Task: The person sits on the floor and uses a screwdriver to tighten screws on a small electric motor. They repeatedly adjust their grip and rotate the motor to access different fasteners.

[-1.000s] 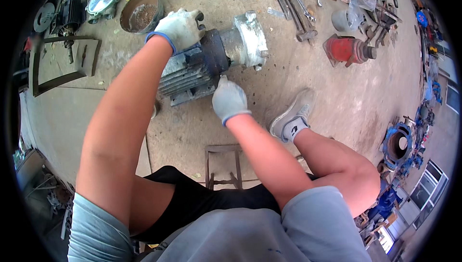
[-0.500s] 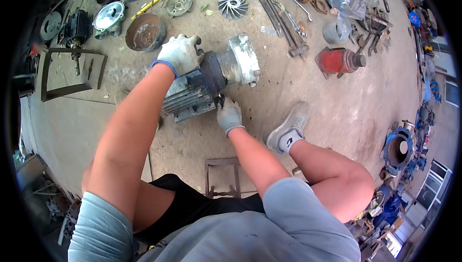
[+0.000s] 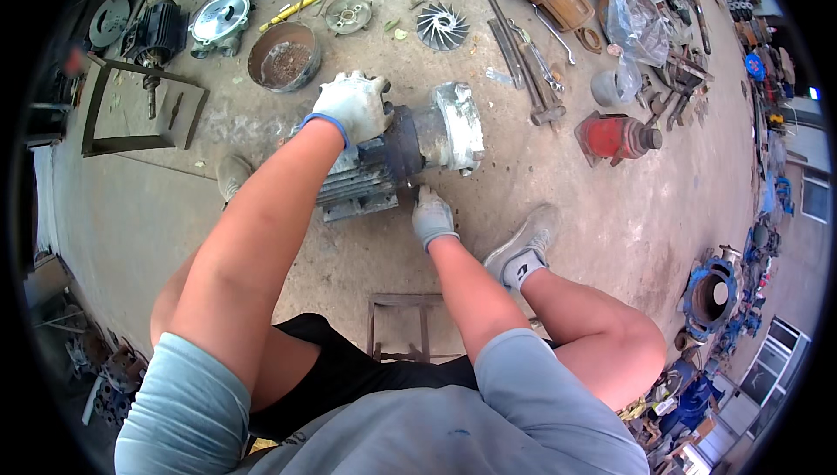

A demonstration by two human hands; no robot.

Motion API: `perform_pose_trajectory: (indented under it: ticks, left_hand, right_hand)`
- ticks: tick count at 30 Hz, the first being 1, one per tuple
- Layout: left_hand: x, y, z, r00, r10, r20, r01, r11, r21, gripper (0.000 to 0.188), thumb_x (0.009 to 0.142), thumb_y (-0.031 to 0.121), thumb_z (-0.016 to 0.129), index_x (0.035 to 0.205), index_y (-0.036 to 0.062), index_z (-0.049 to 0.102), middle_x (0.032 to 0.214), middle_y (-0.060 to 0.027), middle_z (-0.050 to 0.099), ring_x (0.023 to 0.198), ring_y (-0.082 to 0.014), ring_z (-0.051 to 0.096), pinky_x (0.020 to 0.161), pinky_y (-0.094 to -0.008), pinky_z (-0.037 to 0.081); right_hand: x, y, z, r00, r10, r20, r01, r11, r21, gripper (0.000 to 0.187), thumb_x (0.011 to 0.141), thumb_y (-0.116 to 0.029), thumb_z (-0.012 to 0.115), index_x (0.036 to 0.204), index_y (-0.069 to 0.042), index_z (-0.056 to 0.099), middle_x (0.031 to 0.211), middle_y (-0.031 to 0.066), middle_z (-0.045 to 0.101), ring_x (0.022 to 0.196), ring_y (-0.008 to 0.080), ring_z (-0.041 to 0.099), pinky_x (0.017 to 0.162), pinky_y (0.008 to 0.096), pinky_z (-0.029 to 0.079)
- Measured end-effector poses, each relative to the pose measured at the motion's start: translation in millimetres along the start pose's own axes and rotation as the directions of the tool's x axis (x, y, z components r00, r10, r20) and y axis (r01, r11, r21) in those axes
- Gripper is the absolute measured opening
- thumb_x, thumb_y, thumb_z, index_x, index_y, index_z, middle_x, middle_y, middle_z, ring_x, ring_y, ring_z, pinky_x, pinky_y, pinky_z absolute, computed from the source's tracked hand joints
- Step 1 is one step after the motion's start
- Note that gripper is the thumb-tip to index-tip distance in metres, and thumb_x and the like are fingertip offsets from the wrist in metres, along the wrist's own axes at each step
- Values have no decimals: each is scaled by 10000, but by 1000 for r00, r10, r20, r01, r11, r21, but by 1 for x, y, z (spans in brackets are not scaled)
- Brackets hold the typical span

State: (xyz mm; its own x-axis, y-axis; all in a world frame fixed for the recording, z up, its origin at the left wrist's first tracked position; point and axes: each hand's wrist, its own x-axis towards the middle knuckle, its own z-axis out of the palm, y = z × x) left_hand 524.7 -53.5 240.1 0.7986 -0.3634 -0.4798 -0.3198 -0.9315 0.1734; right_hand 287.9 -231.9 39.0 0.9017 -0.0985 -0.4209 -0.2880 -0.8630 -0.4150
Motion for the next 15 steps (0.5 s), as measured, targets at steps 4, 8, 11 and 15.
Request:
perform_pose_trajectory:
  ticks: [4,8,11,15]
  left_hand:
    - [-8,-3,-3,1000,-4,-1,4,999,-52,622,936,453,719,1469,143,635,1484,-225,617,1382,-446,574,1115,-615,489]
    - [-8,-9,-5,1000,-6,13,6,999,-48,641,929,446,730,1482,140,625,1496,-226,608,1385,-455,566,1131,-618,475]
    - [-11,-10,-8,999,-18,45,21,999,-47,662,919,438,737,1497,139,610,1506,-225,598,1394,-457,555,1149,-643,456]
    - [-17,-10,-9,999,-23,41,26,998,-62,688,914,444,741,1518,152,590,1522,-221,582,1424,-456,528,1165,-685,423]
  right_hand:
    - [10,-6,-22,993,16,118,-18,1000,16,309,975,-172,671,1259,-50,678,1199,258,725,1108,471,700,981,573,548]
    - [14,0,-51,992,-108,68,112,992,-65,331,957,-200,717,1258,-62,698,1202,248,739,1128,465,692,1006,553,543]
    - [30,-8,-66,986,-141,90,150,984,-99,338,947,-209,736,1257,-75,714,1227,246,743,1194,438,683,1037,533,535]
    - [36,-13,-71,979,-29,202,57,990,-132,282,978,-216,688,1219,-76,731,1238,239,745,1212,416,693,1039,526,545]
